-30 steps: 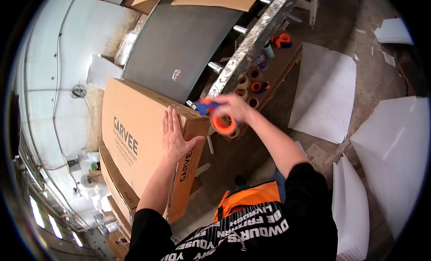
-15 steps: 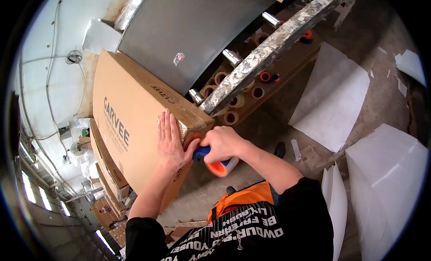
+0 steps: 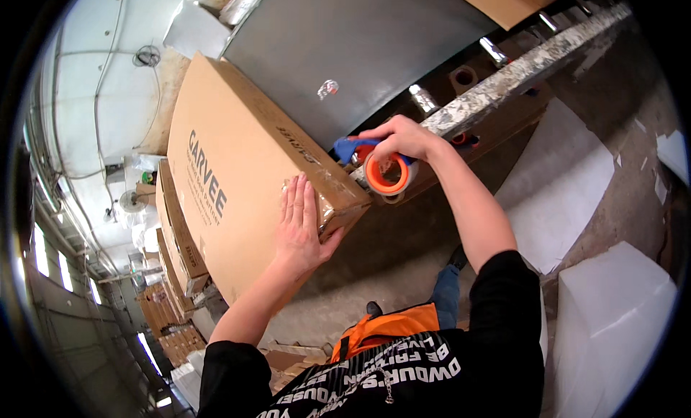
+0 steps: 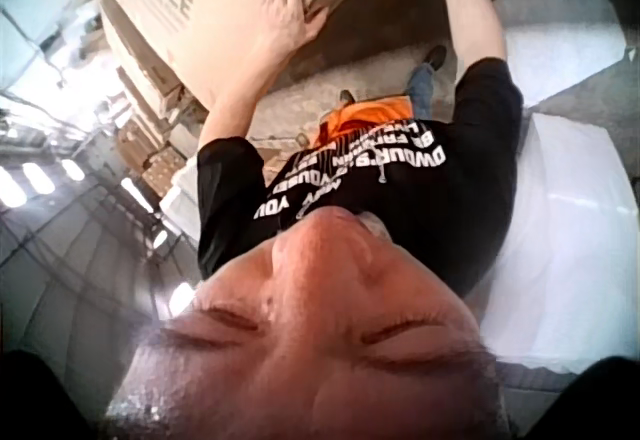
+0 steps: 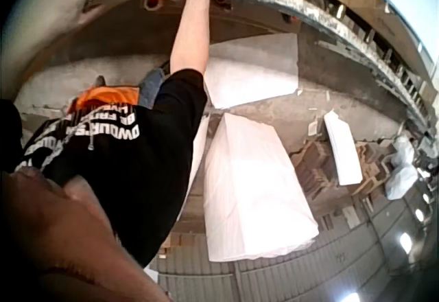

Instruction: The person seals cardboard boxes using a handheld tape dispenser and places large white foam protective inserts into open boxes on a conveyor line.

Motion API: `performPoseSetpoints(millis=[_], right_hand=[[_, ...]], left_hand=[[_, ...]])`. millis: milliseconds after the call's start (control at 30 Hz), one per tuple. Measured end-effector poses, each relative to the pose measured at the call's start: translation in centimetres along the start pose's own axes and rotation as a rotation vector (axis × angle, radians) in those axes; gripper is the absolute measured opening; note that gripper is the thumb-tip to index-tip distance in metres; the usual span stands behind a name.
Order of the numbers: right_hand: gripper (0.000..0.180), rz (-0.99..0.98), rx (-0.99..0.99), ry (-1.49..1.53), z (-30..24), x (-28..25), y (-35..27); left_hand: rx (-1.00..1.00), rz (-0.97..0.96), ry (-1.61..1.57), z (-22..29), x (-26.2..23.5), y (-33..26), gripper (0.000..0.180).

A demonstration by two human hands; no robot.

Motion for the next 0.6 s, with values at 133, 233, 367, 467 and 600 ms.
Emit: performPoseSetpoints(millis=[133, 233, 367, 467, 600], right_hand=[[0.058, -0.317, 0.041, -0.06, 4.4, 2.4, -0.7], [0.065, -0.357, 0.051, -0.606, 6.8, 7.5, -4.8], [0.05, -0.027, -0.1, -1.037, 3.4, 14.2, -4.9], [0.056, -0.127, -0.194, -1.229, 7.2, 19.2, -6.9], [0.09, -0.017, -0.059, -0.865, 14.3, 23.1, -12.9]], left_hand=[[-0.015, -0.008, -0.062, -1.0, -0.1, -1.0, 0.095], [-0.017, -0.014, -0.06, -0.9, -0.1, -0.7, 0.094], [0.022, 0.024, -0.067, -1.6, 0.3, -0.8, 0.094], [0.055, 0.04, -0.105, -2.3, 0.3, -0.6, 0.093], [0.393, -0.041, -0.338, -3.5, 0.2, 4.8, 0.064]])
Point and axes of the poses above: each hand's wrist, its own y-axis towards the middle knuckle, its own x-axis out of the palm, z = x × y, the point moved 1 cm from there along y, towards the middle knuckle, and after that the axes turned 6 degrees about x, right-handed, at the moved point
